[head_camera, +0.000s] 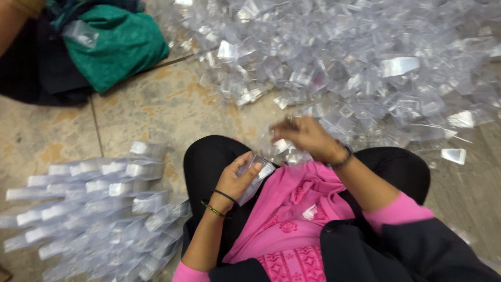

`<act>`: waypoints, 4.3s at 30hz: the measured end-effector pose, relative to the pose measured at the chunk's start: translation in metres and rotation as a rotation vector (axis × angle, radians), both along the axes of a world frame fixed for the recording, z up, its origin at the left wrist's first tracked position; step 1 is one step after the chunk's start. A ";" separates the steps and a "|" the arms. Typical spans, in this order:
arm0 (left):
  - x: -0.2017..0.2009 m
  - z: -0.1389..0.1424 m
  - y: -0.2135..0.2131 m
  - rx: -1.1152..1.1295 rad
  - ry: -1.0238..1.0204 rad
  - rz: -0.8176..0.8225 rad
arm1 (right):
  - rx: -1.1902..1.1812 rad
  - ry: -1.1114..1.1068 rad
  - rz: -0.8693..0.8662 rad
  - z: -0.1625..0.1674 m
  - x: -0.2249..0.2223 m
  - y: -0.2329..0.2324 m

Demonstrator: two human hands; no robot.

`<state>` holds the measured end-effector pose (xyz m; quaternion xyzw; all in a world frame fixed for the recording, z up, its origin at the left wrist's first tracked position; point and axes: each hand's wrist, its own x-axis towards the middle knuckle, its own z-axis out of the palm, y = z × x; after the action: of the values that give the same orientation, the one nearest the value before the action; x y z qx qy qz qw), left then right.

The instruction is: The person sits cross-legged on the floor among a large pile of clear plastic cups, holding a small blade and trimming excess plastic from each cup by hand, then placing finished cups into a growing stack beside them while other workers do the same nearby.

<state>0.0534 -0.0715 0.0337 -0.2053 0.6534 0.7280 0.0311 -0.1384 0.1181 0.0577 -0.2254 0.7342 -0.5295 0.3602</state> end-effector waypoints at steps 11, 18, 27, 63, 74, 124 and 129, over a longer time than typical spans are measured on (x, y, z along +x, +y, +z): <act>-0.001 -0.010 0.024 0.282 0.119 0.003 | 0.558 0.365 -0.222 -0.014 -0.008 0.066; -0.003 -0.006 -0.012 0.652 0.052 0.244 | 0.849 0.663 0.100 -0.114 -0.080 -0.019; -0.017 -0.001 -0.010 0.280 -0.047 0.102 | 0.211 0.287 -0.143 -0.047 -0.057 -0.030; -0.028 0.008 0.027 -0.257 0.351 -0.152 | -0.142 -0.041 -0.051 0.057 0.042 0.040; -0.003 0.003 0.007 0.285 0.096 0.114 | 0.324 0.355 -0.213 0.003 -0.020 0.019; -0.095 -0.018 0.061 -0.017 -0.032 -0.399 | -0.101 -0.139 -0.412 0.009 0.031 0.116; -0.135 -0.034 0.070 -0.284 0.128 -0.477 | -0.220 0.057 -0.708 0.014 0.010 0.152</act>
<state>-0.0815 -0.0018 0.0000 -0.0018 0.7793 0.6128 0.1310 -0.1285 0.2703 0.0715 -0.0096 0.7153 -0.6905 0.1077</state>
